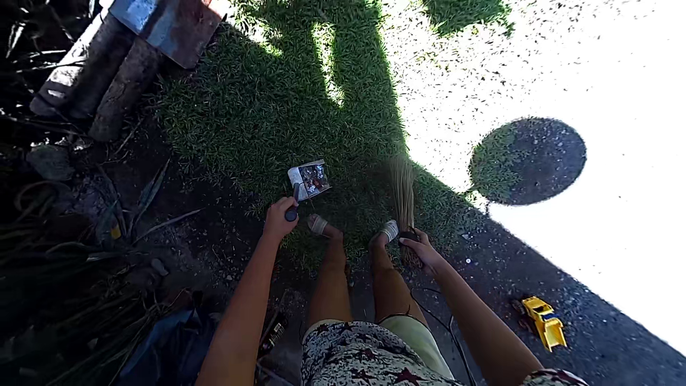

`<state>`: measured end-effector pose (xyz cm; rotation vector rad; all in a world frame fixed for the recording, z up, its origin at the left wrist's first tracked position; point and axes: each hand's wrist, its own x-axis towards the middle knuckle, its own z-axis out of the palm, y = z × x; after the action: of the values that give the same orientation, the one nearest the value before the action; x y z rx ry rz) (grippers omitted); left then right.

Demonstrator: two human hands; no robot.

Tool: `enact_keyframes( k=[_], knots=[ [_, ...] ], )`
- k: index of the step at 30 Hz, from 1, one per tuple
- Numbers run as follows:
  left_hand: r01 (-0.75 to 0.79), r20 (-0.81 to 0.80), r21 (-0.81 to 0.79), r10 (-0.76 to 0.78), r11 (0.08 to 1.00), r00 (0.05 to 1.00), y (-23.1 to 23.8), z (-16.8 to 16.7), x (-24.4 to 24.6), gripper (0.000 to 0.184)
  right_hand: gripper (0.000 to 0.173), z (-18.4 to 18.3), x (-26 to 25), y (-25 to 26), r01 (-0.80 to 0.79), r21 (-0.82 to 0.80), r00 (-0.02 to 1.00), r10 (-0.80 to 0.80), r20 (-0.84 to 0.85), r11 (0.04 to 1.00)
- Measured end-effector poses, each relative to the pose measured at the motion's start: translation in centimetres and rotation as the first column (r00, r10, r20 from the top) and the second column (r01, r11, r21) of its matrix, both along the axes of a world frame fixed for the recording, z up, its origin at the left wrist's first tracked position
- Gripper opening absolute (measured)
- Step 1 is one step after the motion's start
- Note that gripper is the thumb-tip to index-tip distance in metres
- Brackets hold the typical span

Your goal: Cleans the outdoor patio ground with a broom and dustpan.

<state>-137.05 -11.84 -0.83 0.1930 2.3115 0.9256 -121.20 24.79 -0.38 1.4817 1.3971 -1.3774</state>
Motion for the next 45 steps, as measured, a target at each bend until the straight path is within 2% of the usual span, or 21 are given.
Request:
enact_keyframes(
  k=[2,3,5,7,10,14,20,23,28,33,38,42,45],
  knots=[
    [0.009,0.005,-0.013,-0.009,1.000,1.000,0.7,-0.5,-0.1,0.029,0.080,-2.9,-2.1,-0.3,-0.221,-0.114,0.975,0.223,0.007,0.969],
    [0.007,0.008,-0.020,-0.007,1.000,1.000,1.1,-0.7,-0.3,0.029,0.081,-3.5,-2.9,-0.3,-0.341,-0.189,0.939,0.345,-0.013,0.921],
    [-0.010,0.016,-0.030,0.010,0.999,1.000,1.6,-0.8,-1.0,0.026,0.079,-2.5,-3.7,0.5,-0.466,-0.311,0.881,0.467,-0.075,0.829],
    [-0.031,0.020,-0.020,0.031,0.999,0.999,1.7,-0.9,-0.8,0.024,0.075,0.4,-2.0,3.5,-0.471,-0.369,0.878,0.465,-0.110,0.801],
    [-0.017,0.030,-0.034,0.018,0.999,0.999,1.7,-1.0,-1.3,0.027,0.080,5.4,1.9,7.9,-0.388,-0.370,0.921,0.367,-0.129,0.844],
    [-0.041,0.027,-0.040,0.042,0.998,0.999,1.7,-1.0,-1.1,0.027,0.086,9.9,5.3,8.6,-0.247,-0.259,0.969,0.233,-0.087,0.934],
    [-0.163,0.067,-0.043,0.166,0.986,0.984,1.1,-0.6,-1.7,0.029,0.079,8.2,7.3,6.8,-0.078,0.018,0.997,0.078,-0.013,0.997],
    [-0.253,0.083,0.002,0.252,0.967,0.964,0.3,-0.4,-1.1,0.031,0.070,7.6,7.9,6.1,0.084,0.086,0.995,-0.088,0.042,0.993],
    [-0.377,0.131,0.077,0.365,0.923,0.922,0.0,1.4,-1.5,0.031,0.057,8.4,11.2,7.0,0.379,0.023,0.924,-0.380,0.036,0.925],
    [-0.401,0.185,0.167,0.371,0.901,0.910,1.7,5.4,-3.2,0.031,0.050,9.0,15.5,8.3,0.480,-0.020,0.877,-0.480,0.010,0.877],
    [-0.412,0.274,0.242,0.345,0.879,0.898,8.1,9.5,-4.6,0.029,0.053,8.9,20.7,11.3,0.590,-0.078,0.804,-0.593,-0.033,0.804],
    [-0.485,0.364,0.175,0.401,0.857,0.841,17.8,12.3,-4.9,0.022,0.057,10.1,25.5,14.1,0.671,-0.098,0.733,-0.677,-0.061,0.735],
    [-0.438,0.391,0.198,0.339,0.877,0.856,26.2,13.4,-3.8,0.017,0.058,10.6,29.6,17.4,0.716,-0.097,0.689,-0.722,-0.068,0.692]
  ],
)
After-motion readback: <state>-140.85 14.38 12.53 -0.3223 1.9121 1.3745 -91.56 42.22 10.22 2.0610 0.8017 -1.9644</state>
